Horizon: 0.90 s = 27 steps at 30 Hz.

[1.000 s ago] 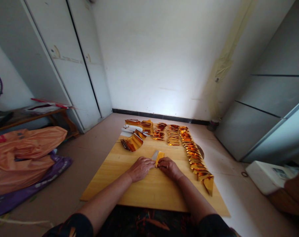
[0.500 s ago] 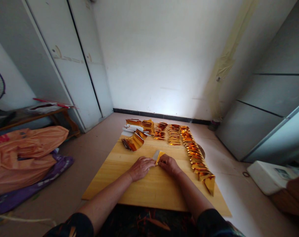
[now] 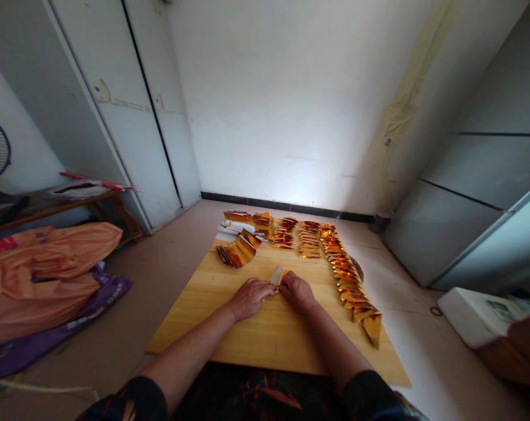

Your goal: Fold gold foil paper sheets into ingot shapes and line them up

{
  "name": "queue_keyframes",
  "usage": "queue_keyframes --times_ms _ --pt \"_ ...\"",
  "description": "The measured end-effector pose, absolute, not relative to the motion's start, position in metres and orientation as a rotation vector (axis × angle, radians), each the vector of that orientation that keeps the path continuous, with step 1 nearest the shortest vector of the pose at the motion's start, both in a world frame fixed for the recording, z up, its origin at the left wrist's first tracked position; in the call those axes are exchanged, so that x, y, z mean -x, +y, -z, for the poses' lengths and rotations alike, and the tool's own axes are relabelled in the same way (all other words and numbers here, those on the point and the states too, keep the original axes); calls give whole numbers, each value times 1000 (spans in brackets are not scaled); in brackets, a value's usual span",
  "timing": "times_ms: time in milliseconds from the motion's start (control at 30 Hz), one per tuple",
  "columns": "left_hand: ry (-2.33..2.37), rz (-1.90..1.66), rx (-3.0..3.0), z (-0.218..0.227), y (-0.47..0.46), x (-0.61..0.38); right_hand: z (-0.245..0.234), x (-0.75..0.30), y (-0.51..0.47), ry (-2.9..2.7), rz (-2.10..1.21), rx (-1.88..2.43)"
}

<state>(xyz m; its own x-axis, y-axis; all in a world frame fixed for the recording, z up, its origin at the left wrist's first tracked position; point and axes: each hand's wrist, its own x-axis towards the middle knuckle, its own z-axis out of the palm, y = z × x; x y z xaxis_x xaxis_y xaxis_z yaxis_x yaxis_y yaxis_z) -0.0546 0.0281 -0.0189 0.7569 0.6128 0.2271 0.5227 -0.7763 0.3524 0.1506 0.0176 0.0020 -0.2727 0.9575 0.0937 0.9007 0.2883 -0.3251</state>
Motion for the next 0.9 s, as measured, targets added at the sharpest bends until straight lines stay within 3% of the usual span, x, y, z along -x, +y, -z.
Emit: queue_keyframes --times_ms 900 --pt "1054 -525 -2716 -9 10 40 11 -148 30 -2057 -426 1792"
